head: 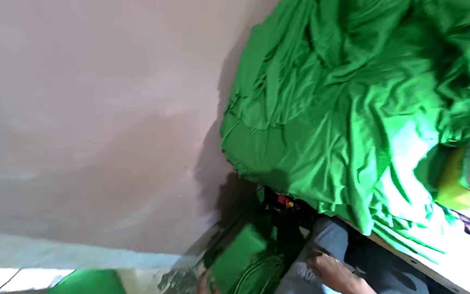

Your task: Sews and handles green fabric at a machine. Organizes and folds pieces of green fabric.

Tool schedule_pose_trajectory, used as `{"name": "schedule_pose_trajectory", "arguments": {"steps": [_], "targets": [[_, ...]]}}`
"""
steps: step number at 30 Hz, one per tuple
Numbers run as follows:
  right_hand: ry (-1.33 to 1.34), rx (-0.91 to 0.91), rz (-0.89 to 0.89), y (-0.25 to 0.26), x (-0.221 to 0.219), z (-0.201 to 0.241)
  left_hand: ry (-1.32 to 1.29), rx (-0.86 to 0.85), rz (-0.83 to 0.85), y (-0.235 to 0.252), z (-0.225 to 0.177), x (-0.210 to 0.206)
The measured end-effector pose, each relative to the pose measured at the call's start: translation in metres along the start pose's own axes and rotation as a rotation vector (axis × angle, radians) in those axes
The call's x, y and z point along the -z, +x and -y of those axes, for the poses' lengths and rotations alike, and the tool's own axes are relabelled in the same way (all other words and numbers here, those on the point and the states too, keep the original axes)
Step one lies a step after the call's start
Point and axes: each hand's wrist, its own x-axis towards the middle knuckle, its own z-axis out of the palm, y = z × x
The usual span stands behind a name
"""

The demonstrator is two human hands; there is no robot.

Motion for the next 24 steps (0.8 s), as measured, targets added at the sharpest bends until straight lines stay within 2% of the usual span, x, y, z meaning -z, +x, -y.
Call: {"name": "schedule_pose_trajectory", "arguments": {"steps": [2,4,7,9,12,14,17,20,24], "targets": [[0.108,0.059,-0.069,-0.026,0.001,-0.008,-0.116,-0.298,-0.110,0.037,-0.060,-0.018],[0.196,0.087,-0.150,-0.052,-0.001,-0.018,-0.234,-0.528,-0.179,0.057,-0.135,-0.032],[0.292,0.053,-0.227,-0.089,-0.009,-0.031,-0.475,-0.836,-0.177,0.050,-0.239,-0.040],[0.347,0.041,-0.265,-0.107,-0.015,-0.039,-0.576,-1.043,-0.140,0.036,-0.284,-0.047],[0.395,0.049,-0.330,-0.120,-0.030,-0.052,-0.465,-1.190,-0.168,0.015,-0.309,-0.071],[0.408,0.044,-0.325,-0.124,-0.033,-0.054,-0.348,-1.208,-0.218,0.004,-0.312,-0.090],[0.414,0.035,-0.297,-0.124,-0.032,-0.051,-0.344,-1.205,-0.203,-0.003,-0.313,-0.106],[0.430,0.051,-0.316,-0.126,-0.025,-0.045,-0.470,-1.206,-0.114,-0.006,-0.322,-0.090],[0.468,0.204,-0.476,-0.141,-0.013,-0.039,-0.708,-1.138,0.134,-0.006,-0.339,-0.042]]}}
